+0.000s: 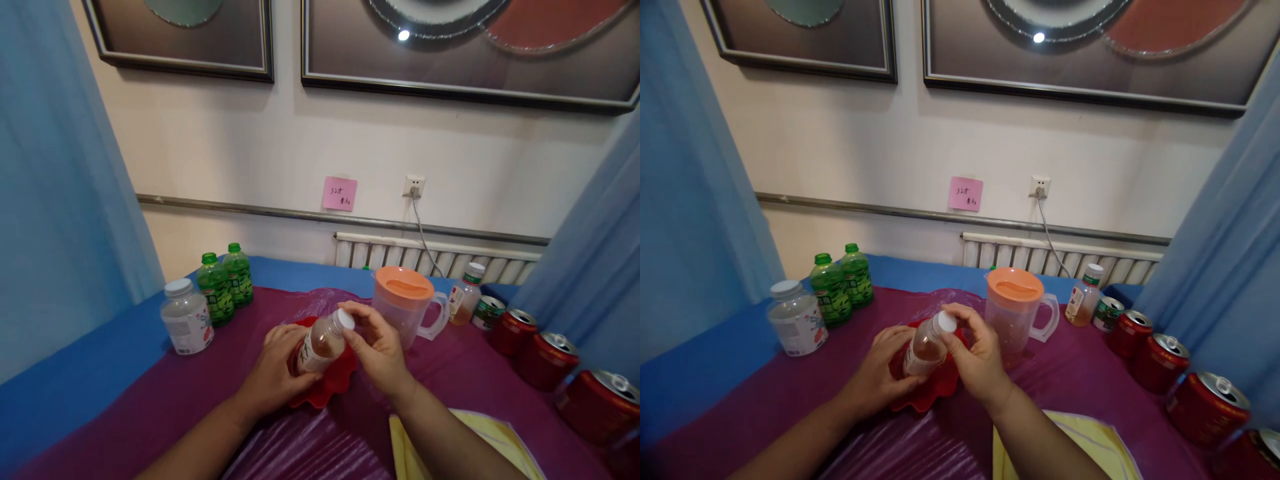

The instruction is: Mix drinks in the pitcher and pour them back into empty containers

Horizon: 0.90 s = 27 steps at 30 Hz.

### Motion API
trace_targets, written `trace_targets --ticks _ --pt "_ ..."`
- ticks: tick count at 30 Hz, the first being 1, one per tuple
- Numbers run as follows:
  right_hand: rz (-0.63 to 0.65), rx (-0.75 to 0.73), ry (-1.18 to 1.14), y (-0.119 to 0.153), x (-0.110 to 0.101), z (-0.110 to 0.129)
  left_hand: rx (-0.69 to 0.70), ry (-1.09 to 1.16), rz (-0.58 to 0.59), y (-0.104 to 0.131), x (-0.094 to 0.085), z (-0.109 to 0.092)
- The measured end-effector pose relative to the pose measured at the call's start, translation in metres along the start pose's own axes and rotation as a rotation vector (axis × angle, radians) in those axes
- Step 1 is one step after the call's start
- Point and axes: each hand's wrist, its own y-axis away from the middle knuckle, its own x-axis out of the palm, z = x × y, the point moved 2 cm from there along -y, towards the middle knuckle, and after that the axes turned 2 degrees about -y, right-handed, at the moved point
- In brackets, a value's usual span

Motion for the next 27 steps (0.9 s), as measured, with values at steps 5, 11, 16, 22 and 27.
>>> trace_targets --ticks 5,11,16,22,27 --pt "0.054 -0.105 0.103 0.001 -0.001 0.006 0.013 -0.020 0.006 0.000 -0.001 -0.004" --pt "0.046 -0.188 0.238 0.000 -0.001 0.012 0.053 -0.027 0.004 0.001 -0.003 -0.010" --pt "0.028 -0.195 0.236 0.003 -0.001 0.008 0.084 -0.023 -0.018 0.001 -0.003 -0.007" --pt "0.075 -0.216 0.264 0.004 -0.001 0.009 0.099 -0.029 -0.036 0.001 -0.003 -0.006" --pt "0.062 -0.185 0.288 0.004 0.000 0.011 0.117 -0.025 -0.021 0.002 -0.002 -0.007"
